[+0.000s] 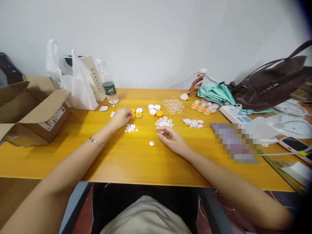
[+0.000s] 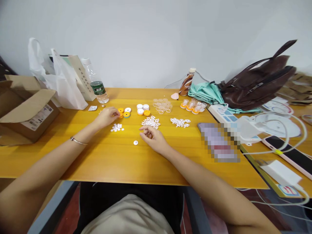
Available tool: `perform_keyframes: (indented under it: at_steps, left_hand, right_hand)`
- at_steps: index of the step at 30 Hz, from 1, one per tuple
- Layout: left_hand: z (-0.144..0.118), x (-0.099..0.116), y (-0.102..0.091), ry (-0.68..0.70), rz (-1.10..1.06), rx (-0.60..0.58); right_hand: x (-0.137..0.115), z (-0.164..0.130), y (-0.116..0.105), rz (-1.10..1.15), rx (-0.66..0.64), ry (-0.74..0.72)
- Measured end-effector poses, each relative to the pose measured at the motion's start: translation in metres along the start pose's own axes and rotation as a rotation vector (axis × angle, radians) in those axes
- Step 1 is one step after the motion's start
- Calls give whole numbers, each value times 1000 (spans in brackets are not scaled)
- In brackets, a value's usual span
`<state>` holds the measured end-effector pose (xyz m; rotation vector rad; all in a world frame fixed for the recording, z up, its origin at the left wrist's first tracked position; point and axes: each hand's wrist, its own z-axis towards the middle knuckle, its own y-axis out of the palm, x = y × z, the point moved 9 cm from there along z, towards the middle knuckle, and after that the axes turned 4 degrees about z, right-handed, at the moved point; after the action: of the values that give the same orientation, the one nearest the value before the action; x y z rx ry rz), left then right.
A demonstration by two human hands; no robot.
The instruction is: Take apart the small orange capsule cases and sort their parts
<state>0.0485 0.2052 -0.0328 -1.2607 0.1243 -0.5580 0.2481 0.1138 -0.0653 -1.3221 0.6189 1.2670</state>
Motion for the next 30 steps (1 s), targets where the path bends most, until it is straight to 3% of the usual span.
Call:
perform_keyframes:
  at_steps: [5,9,12,15,18,20,24,30]
  left_hand:
    - [-1,1,-1,-31,-26,-6]
    - [-15,26,-20,0,-101,80]
    - [-37,68,-15,153,-223,-20]
    - [-65,109,1,328,-207,-143]
    - [-80,130,14,395,-160,-173]
    - [-81,135,19,413,-140,-177]
    - [-75,135,25,456,-165,-179]
    - [-76,132,21,475,-182,-128]
  right_hand:
    - [-4,-1,0,-19,9,-32]
    - [-13,3,-23,-55,110,-61]
    - [-14,16,-73,-109,232,-31]
    - [-7,31,-149,-324,365,1]
    - [8,34,-230,-675,594,121]
    - [23,39,-255,-908,548,226]
    - [53,44,-268,-1059,445,319]
    - [70,47,-266,-1026,460,283]
